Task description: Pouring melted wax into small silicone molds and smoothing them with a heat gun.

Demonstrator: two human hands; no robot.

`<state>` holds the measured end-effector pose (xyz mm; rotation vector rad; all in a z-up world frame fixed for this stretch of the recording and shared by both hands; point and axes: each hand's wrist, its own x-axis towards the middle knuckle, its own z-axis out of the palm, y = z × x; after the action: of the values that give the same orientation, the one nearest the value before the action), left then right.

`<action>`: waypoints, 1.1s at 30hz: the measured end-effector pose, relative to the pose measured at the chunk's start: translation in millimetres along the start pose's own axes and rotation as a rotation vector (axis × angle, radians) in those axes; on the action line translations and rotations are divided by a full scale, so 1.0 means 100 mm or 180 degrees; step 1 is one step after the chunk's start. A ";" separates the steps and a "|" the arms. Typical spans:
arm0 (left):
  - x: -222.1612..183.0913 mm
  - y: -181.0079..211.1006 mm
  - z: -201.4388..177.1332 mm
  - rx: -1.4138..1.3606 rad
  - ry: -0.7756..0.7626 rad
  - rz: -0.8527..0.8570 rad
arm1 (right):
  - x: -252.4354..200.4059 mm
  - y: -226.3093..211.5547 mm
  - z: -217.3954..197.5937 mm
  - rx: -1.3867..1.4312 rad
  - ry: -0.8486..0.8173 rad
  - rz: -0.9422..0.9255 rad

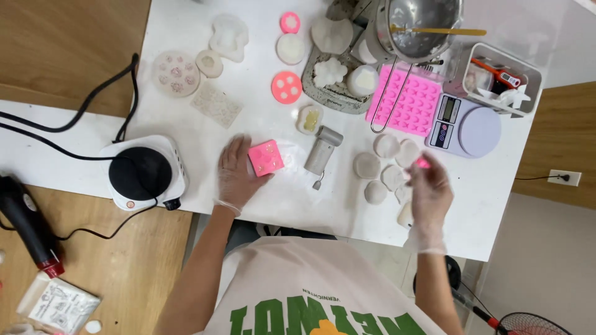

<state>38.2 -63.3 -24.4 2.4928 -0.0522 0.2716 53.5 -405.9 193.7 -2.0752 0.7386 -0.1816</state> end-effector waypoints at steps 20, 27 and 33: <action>-0.29 -0.05 -0.26 0.0370 -0.0457 0.0133 | 1.33 -1.37 0.40 0.1721 -0.0187 -0.1876; -0.72 0.39 -1.07 0.0737 -0.0352 0.0009 | 0.66 -1.24 0.14 0.2492 -0.0235 -0.2003; -1.13 0.63 -2.04 0.0122 0.0755 -0.0798 | -0.67 -0.86 0.47 0.1778 -0.1367 -0.1595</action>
<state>-115.5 4.2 149.1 2.4547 0.3630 0.4620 55.1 -298.7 244.5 -1.6349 -0.1031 -0.1839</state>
